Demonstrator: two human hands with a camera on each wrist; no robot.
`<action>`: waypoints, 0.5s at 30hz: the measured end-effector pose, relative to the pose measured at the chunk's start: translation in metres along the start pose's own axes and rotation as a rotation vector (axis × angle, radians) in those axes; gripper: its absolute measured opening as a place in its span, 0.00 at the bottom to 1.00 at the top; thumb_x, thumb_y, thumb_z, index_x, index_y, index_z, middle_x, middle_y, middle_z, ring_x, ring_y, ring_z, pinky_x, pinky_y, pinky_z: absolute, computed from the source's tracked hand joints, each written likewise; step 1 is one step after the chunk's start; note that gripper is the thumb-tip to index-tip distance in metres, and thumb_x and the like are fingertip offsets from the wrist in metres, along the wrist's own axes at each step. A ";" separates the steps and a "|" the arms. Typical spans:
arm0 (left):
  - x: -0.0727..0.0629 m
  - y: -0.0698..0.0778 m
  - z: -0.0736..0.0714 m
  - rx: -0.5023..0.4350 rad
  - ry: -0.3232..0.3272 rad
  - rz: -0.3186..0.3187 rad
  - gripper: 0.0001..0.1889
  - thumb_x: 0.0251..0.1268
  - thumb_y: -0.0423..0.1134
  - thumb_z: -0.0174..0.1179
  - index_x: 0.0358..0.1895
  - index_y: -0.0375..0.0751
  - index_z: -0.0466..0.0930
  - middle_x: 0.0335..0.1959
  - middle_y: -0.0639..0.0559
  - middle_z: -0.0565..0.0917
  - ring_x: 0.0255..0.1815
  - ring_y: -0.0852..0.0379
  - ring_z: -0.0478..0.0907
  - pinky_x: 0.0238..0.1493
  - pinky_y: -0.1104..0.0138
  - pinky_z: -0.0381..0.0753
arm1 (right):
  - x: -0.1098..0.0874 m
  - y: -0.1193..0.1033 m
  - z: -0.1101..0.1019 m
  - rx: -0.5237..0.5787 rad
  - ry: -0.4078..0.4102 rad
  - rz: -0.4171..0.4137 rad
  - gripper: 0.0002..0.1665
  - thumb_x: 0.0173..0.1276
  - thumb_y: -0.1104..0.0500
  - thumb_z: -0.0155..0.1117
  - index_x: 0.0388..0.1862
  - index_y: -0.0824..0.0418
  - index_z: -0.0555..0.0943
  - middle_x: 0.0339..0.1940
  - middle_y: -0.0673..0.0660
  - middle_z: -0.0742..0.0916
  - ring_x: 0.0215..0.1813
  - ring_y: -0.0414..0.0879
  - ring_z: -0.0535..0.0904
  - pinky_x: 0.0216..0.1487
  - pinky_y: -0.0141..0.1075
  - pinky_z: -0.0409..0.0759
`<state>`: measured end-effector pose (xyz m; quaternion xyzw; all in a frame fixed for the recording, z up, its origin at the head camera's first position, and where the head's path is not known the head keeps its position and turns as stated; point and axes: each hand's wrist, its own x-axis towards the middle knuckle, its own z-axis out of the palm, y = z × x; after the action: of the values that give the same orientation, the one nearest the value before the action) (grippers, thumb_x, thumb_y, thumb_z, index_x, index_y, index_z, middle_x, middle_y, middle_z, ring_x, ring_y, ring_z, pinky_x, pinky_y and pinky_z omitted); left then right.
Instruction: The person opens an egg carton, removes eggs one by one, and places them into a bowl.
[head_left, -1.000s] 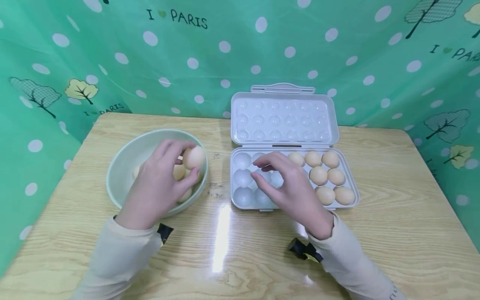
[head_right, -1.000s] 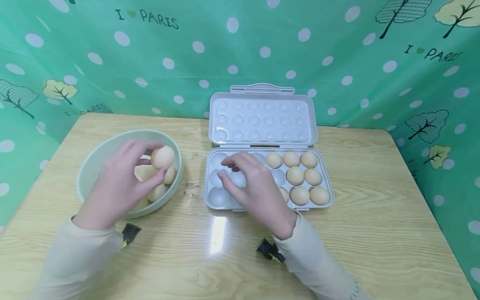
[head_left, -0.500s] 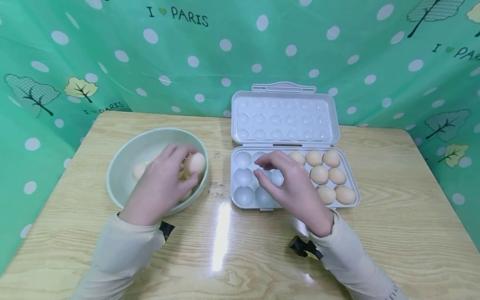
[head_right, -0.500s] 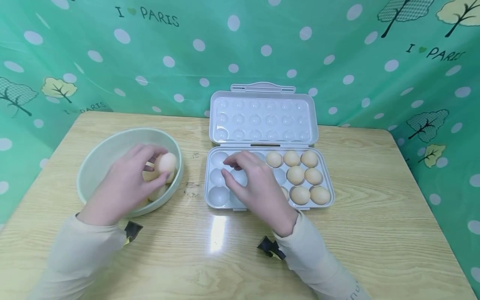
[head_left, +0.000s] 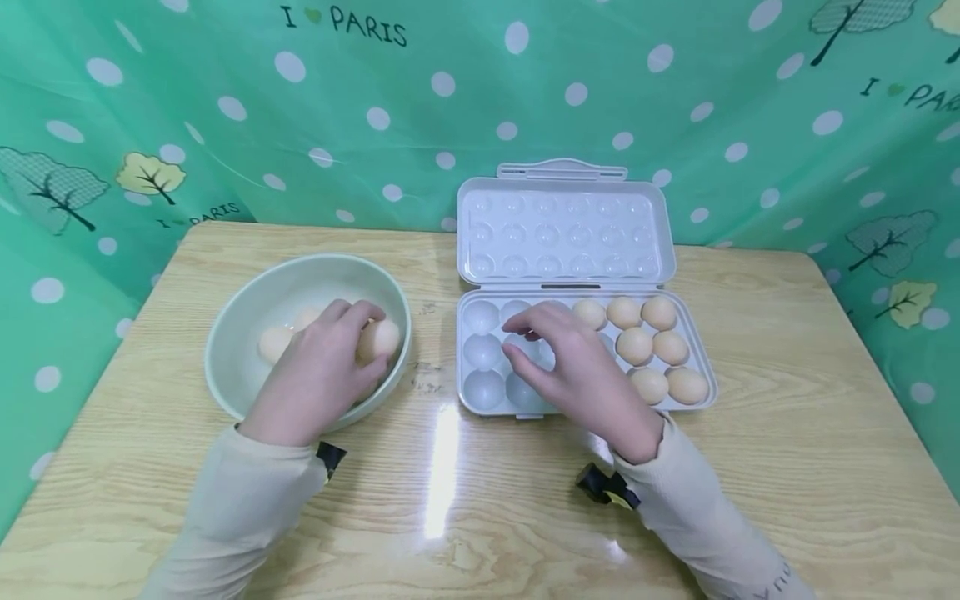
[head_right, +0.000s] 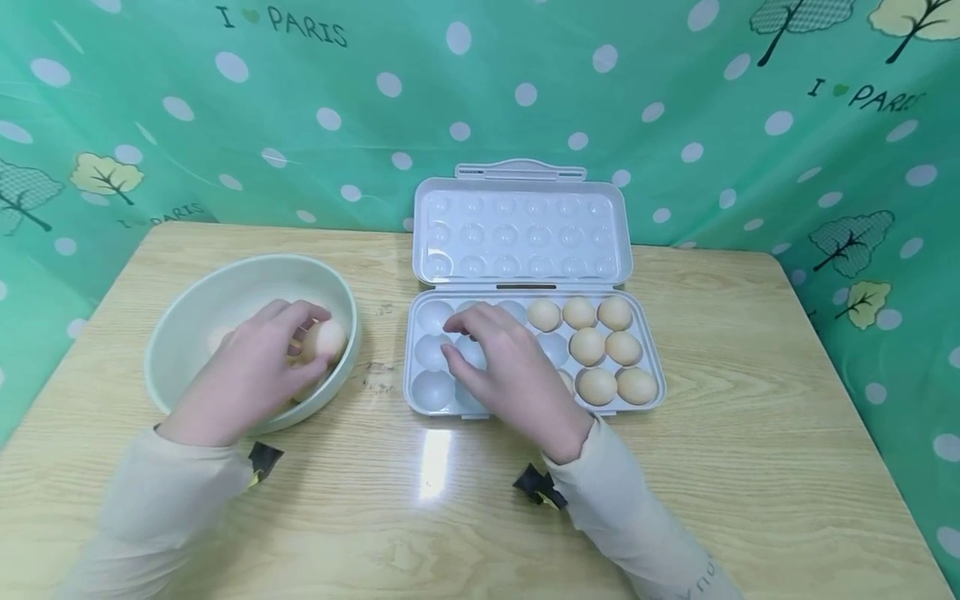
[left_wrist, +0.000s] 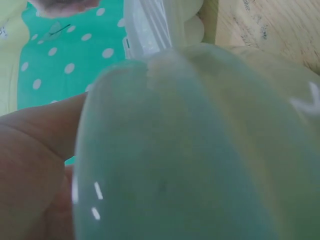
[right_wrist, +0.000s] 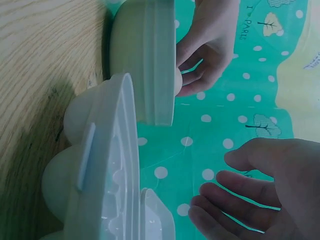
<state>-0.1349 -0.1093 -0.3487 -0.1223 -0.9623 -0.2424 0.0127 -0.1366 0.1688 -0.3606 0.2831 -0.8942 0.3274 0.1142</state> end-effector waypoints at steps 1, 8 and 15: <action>0.000 -0.001 0.000 0.003 -0.003 0.001 0.20 0.61 0.35 0.66 0.56 0.36 0.76 0.47 0.39 0.79 0.40 0.42 0.81 0.42 0.49 0.80 | 0.000 0.001 0.000 -0.007 -0.006 0.004 0.08 0.69 0.61 0.65 0.46 0.61 0.83 0.42 0.53 0.85 0.45 0.49 0.81 0.49 0.41 0.82; 0.000 -0.004 0.001 0.027 -0.045 -0.008 0.20 0.62 0.35 0.65 0.56 0.36 0.75 0.50 0.38 0.78 0.41 0.41 0.81 0.43 0.48 0.81 | -0.003 0.013 0.002 -0.022 -0.039 0.055 0.09 0.69 0.62 0.65 0.46 0.63 0.82 0.42 0.56 0.86 0.46 0.51 0.83 0.49 0.43 0.83; 0.000 -0.004 0.000 0.059 -0.043 -0.019 0.20 0.62 0.36 0.66 0.57 0.38 0.76 0.53 0.38 0.79 0.44 0.38 0.81 0.42 0.45 0.80 | -0.012 0.024 -0.007 -0.040 -0.029 0.102 0.10 0.68 0.62 0.66 0.47 0.63 0.82 0.45 0.57 0.86 0.48 0.51 0.82 0.51 0.44 0.82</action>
<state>-0.1362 -0.1130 -0.3506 -0.1179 -0.9703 -0.2112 -0.0065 -0.1410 0.1933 -0.3725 0.2395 -0.9155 0.3104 0.0898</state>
